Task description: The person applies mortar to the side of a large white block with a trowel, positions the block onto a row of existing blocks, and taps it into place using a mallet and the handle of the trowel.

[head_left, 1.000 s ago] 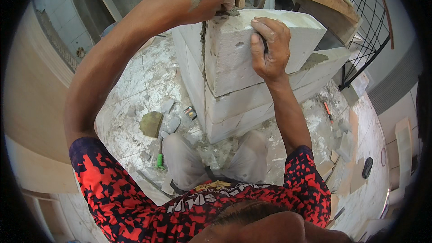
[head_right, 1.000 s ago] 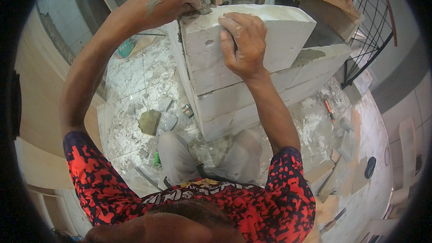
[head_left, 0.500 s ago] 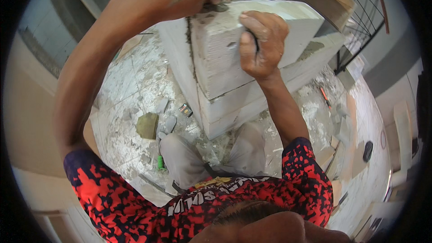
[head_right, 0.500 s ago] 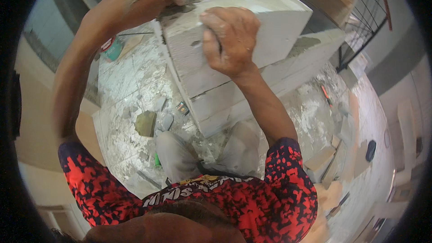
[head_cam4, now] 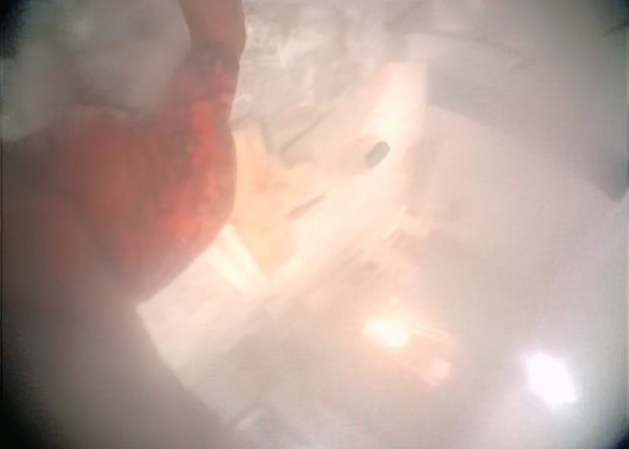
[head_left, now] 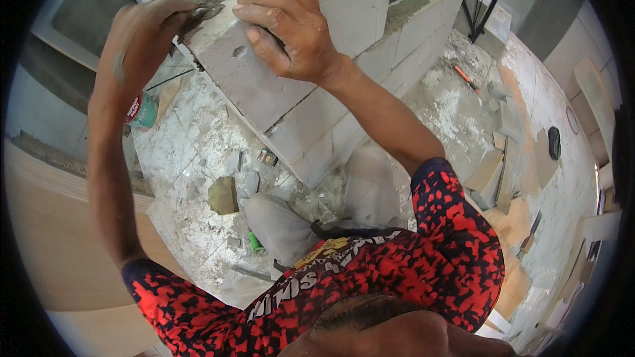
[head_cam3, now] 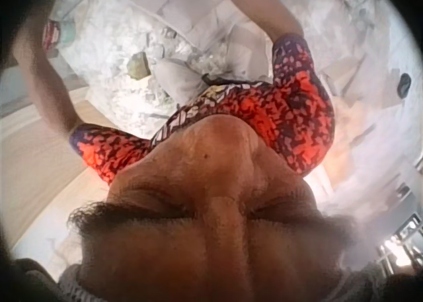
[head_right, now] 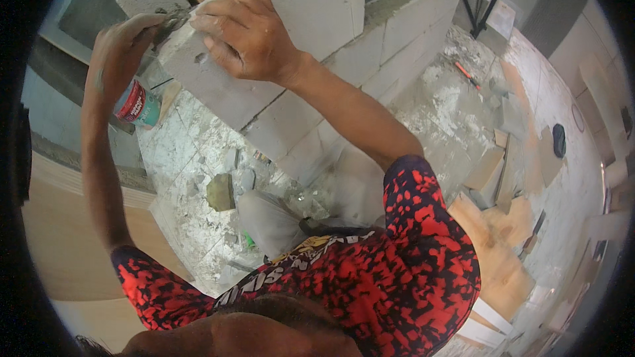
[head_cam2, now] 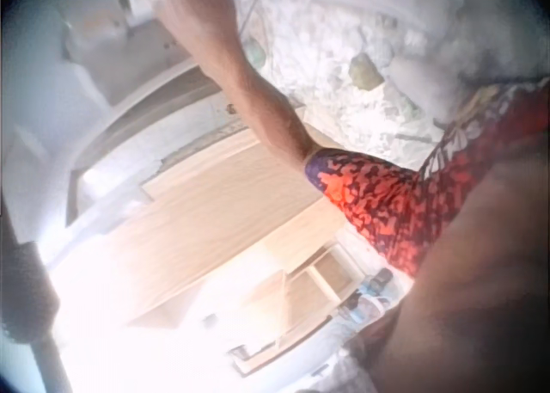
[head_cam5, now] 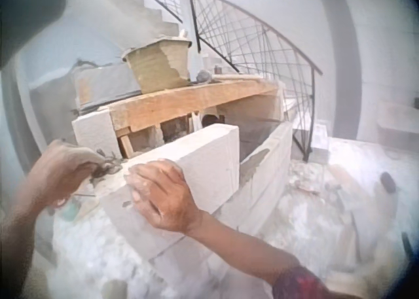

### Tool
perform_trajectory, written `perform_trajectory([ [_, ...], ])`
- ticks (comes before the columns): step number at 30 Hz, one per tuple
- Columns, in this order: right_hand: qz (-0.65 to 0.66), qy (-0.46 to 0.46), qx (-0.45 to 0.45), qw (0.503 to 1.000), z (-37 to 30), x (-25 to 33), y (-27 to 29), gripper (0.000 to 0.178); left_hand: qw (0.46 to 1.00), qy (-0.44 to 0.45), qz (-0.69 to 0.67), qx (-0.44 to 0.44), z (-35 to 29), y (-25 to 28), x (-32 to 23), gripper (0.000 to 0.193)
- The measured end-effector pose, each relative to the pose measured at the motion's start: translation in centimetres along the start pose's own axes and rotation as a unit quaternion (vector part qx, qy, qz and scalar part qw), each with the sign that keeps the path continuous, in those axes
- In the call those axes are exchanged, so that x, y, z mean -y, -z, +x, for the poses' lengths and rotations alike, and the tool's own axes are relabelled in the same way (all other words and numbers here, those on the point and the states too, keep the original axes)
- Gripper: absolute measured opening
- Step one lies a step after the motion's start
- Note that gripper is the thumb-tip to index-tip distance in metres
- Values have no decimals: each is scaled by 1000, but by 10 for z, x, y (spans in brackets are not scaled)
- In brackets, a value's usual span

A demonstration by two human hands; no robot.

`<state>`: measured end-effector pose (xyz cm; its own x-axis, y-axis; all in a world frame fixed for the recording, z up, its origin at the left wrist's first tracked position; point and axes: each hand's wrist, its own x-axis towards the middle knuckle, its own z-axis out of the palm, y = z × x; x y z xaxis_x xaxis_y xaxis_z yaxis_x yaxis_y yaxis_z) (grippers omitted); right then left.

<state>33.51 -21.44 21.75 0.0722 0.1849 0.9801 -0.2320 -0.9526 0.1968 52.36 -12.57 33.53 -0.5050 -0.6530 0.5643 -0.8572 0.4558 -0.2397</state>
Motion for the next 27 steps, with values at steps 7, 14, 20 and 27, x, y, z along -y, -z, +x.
perform_trajectory([
  [7,-60,-204,96,972,-75,-28,162,50,969,42,-58,-235,-58,-64,-86,45],
  [14,-350,-746,142,549,-409,155,295,37,907,251,-210,-264,-117,-175,-140,84],
  [20,-244,-890,282,263,-505,409,333,30,903,287,-192,-256,-131,-215,-139,94],
  [27,-191,-919,277,204,-530,462,329,26,856,409,-191,-253,-158,-244,-110,81],
])
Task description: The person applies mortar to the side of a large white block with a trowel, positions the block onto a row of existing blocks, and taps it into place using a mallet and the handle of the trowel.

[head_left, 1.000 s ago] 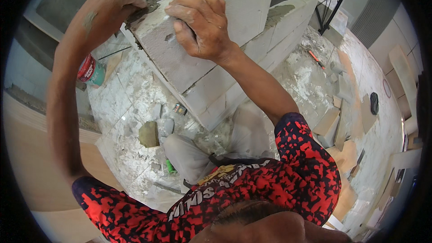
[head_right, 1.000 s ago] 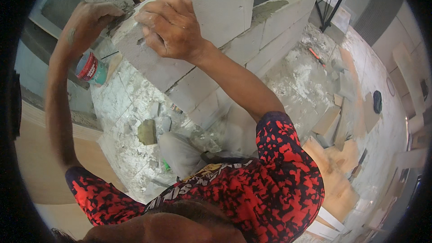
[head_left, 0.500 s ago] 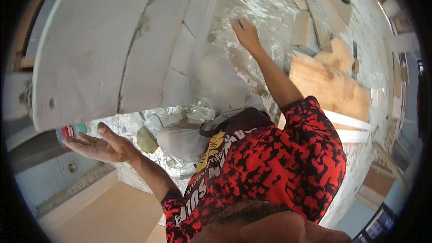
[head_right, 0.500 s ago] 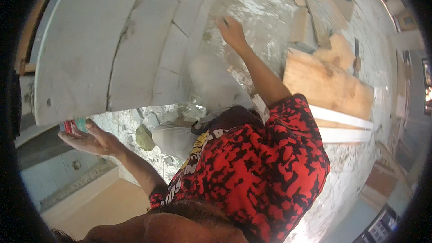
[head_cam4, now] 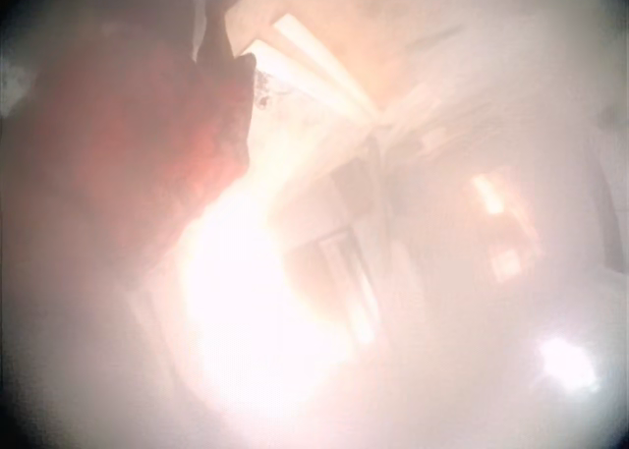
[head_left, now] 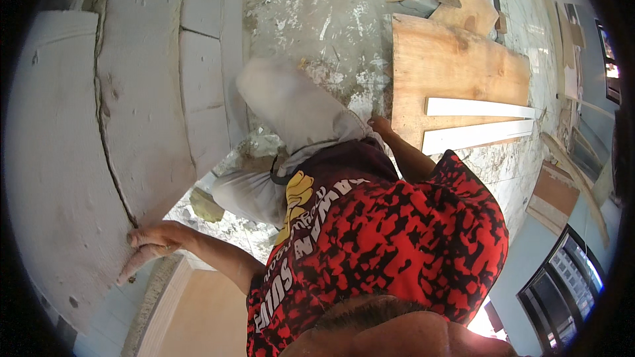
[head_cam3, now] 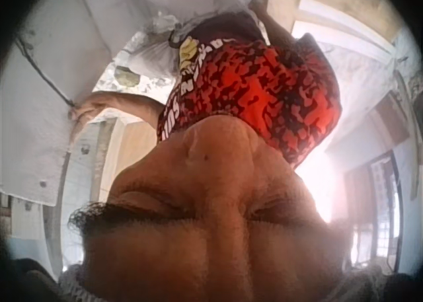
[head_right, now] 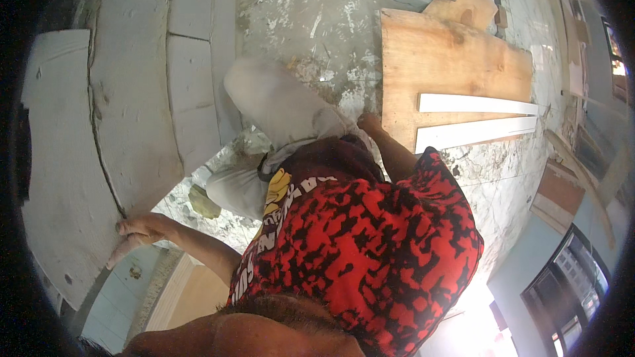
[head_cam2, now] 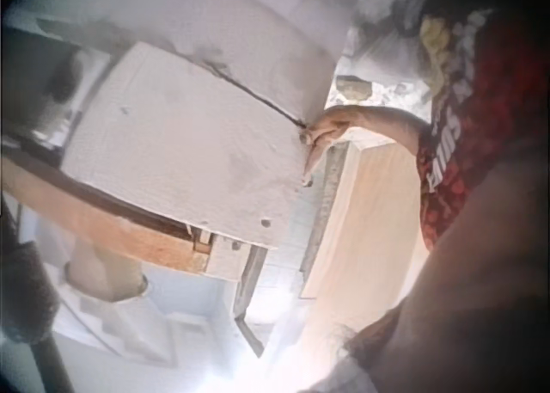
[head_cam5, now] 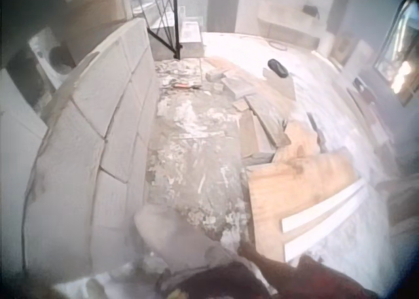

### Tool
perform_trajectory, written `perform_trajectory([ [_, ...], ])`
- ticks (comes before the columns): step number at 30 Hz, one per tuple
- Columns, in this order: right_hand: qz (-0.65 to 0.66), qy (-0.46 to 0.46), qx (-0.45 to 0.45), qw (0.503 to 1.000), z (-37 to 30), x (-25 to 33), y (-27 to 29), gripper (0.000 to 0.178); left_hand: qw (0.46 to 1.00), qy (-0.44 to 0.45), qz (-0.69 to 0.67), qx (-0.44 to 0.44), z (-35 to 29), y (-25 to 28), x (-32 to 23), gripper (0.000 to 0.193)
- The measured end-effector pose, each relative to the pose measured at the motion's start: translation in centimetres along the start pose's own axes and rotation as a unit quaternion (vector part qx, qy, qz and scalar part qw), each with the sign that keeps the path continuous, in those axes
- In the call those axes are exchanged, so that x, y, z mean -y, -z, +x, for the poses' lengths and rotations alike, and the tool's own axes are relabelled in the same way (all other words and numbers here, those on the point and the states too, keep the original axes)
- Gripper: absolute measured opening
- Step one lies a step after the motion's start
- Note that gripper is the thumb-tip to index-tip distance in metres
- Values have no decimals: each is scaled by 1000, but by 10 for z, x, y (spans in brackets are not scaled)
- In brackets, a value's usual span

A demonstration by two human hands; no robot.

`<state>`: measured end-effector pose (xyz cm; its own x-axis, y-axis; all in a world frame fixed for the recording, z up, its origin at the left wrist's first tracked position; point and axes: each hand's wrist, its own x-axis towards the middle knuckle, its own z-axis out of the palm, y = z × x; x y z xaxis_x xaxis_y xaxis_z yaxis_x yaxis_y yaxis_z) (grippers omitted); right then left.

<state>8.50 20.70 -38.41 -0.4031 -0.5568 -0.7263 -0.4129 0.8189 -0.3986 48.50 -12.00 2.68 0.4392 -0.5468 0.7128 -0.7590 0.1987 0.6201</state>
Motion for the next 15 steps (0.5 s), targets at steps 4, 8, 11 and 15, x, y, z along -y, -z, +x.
perform_trajectory([
  [4,-61,21,-32,997,23,31,16,30,994,-32,76,-74,-5,-5,-49,87],
  [8,-38,80,-138,987,87,72,44,39,992,-97,21,-72,-3,-11,-54,91],
  [11,-20,68,-177,982,114,133,72,37,990,-115,7,-77,-5,-16,-61,92],
  [15,-13,-19,-222,975,181,153,58,31,992,85,-26,-90,-11,-8,-40,79],
])
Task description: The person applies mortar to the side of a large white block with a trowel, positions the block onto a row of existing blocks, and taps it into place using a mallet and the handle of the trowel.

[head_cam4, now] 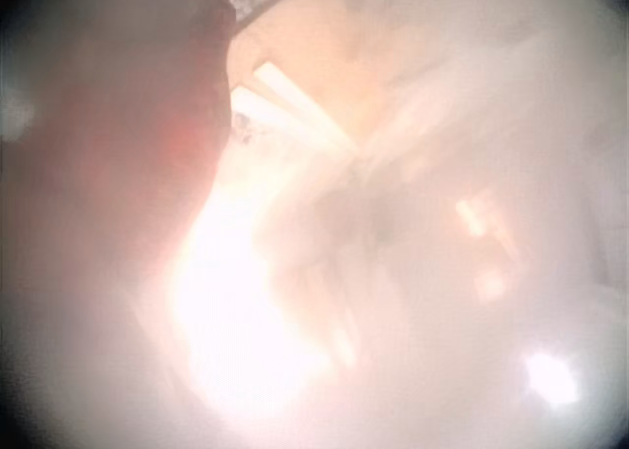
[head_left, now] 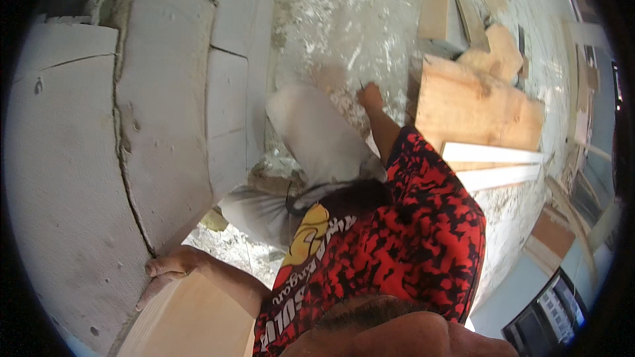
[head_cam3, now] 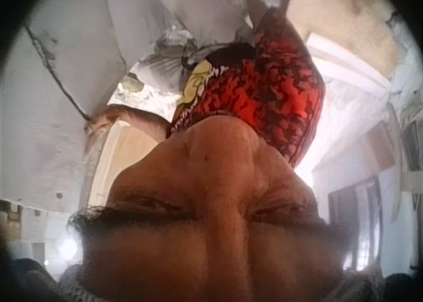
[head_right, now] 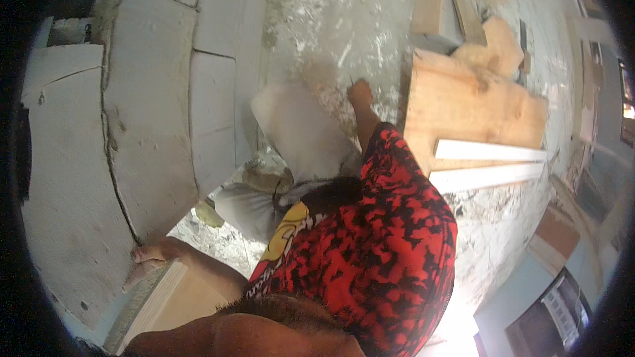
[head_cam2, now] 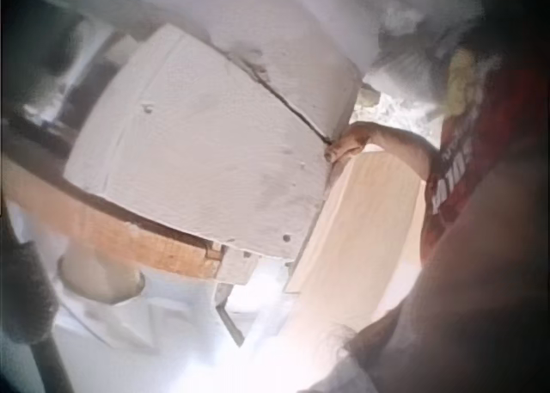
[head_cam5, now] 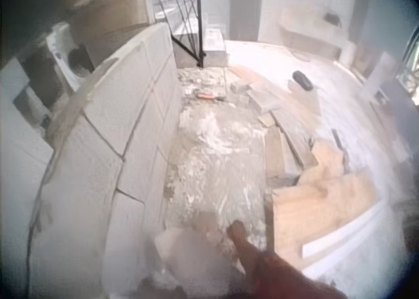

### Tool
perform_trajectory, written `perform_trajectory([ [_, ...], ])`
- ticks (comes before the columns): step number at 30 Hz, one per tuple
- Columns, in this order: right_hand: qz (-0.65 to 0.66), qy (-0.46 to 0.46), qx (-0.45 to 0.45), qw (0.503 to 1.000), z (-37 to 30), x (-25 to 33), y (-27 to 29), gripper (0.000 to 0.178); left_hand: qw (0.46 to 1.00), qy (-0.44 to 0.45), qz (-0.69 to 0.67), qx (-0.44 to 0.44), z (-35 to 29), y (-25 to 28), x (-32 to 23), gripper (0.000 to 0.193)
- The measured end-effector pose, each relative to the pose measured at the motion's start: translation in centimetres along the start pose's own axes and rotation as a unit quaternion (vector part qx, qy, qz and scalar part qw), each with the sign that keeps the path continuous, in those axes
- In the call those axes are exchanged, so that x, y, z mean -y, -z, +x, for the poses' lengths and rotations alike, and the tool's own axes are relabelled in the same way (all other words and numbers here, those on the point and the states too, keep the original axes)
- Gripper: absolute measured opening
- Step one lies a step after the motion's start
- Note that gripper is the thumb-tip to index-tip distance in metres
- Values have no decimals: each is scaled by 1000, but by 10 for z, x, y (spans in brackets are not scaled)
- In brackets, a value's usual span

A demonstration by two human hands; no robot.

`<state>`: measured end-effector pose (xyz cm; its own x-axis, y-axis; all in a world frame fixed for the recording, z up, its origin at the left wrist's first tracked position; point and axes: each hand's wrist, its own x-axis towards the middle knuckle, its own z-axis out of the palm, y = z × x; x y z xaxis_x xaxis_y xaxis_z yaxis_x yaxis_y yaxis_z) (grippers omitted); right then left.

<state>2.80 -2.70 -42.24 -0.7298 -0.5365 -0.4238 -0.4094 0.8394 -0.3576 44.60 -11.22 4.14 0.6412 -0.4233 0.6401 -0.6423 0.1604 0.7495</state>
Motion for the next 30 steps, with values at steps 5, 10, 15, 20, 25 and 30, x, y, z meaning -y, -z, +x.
perform_trajectory([
  [5,10,10,43,999,-12,36,10,24,980,-171,-36,-96,6,-5,21,55],
  [10,290,265,-11,920,-52,123,113,16,993,-116,-5,-37,0,3,23,69],
  [15,269,523,177,789,-124,233,255,21,957,-205,202,-18,-11,14,-38,67],
  [20,149,682,362,617,-217,288,309,18,888,-254,-40,380,-64,35,-55,38],
  [25,67,721,400,562,-265,314,333,21,760,-176,-48,624,-58,21,-66,13],
  [30,-7,663,437,608,-295,339,387,29,729,-33,-64,681,-30,37,-111,12],
])
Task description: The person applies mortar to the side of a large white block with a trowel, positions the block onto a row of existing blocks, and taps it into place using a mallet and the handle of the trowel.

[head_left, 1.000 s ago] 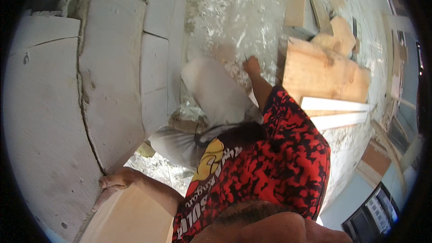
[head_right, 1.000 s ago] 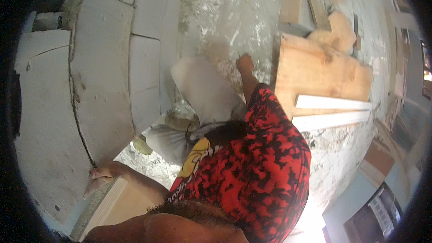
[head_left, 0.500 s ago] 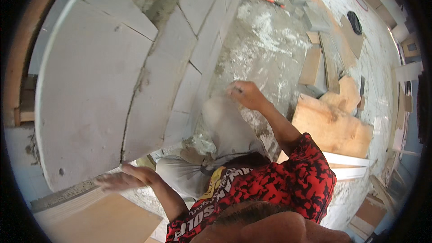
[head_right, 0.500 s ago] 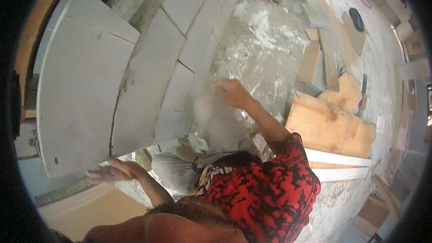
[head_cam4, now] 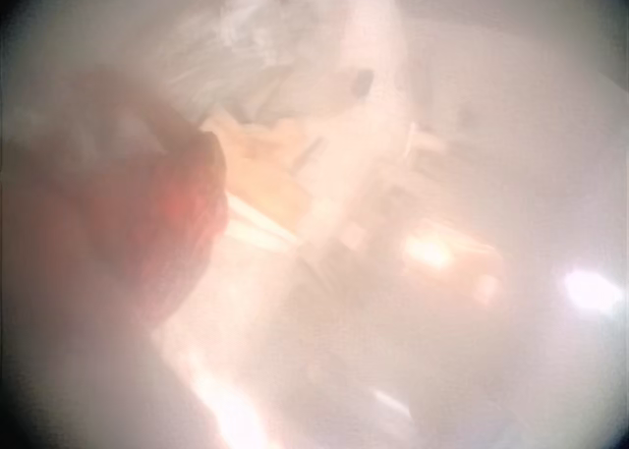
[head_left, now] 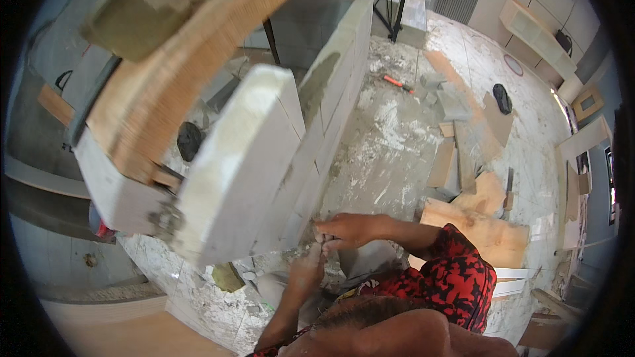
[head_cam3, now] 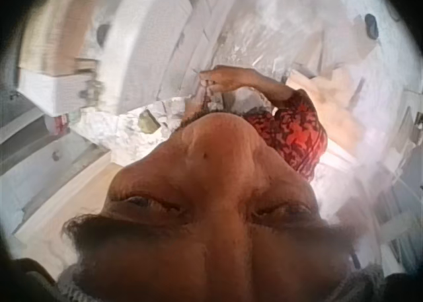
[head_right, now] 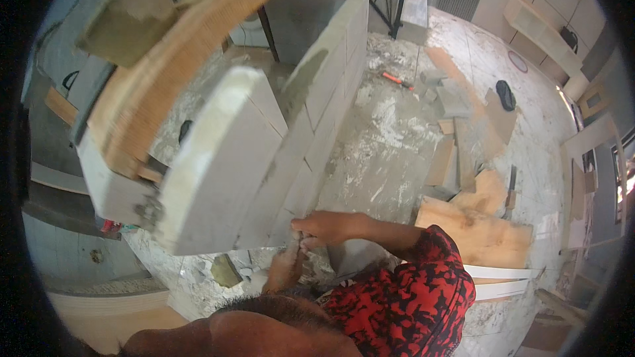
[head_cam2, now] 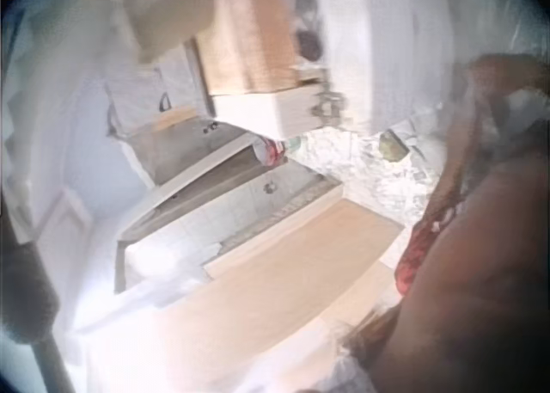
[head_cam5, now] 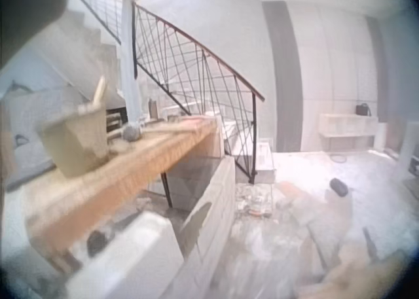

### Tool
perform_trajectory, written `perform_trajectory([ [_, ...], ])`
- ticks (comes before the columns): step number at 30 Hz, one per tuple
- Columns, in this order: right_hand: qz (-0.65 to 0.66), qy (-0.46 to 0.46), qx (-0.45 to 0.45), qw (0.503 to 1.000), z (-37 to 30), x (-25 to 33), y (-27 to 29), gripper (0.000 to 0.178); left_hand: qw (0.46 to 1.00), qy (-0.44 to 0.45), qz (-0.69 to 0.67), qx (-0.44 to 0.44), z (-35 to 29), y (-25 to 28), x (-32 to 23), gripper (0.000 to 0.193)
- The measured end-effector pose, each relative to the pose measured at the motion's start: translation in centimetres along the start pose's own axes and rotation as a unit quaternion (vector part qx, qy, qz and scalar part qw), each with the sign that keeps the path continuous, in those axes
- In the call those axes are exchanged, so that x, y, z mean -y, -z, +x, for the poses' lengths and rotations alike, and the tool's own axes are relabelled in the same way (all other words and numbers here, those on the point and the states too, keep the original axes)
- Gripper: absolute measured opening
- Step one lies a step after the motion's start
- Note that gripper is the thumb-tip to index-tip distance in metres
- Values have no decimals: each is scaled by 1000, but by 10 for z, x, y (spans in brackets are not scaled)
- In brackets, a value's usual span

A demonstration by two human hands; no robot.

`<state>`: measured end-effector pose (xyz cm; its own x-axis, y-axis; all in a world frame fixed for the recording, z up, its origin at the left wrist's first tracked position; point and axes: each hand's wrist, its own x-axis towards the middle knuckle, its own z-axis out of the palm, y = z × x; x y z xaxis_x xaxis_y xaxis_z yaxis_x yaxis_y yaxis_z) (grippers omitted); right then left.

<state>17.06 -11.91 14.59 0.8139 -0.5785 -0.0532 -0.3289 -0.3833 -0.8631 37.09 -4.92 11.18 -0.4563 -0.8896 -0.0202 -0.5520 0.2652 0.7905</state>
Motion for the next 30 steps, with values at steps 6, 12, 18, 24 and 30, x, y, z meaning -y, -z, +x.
perform_trajectory([
  [6,24,-196,-42,979,-51,81,35,41,996,59,-10,62,-2,31,-60,19],
  [12,12,-303,-74,950,-149,104,82,41,992,48,-21,118,30,118,-155,21],
  [18,-71,-365,-93,923,-147,95,192,43,989,107,-68,78,98,146,-198,24],
  [24,-38,-302,-230,924,-110,40,272,38,992,77,-68,69,193,131,-218,28],
  [30,-95,-272,-209,934,-197,-73,276,28,987,29,-111,113,335,101,-215,27],
])
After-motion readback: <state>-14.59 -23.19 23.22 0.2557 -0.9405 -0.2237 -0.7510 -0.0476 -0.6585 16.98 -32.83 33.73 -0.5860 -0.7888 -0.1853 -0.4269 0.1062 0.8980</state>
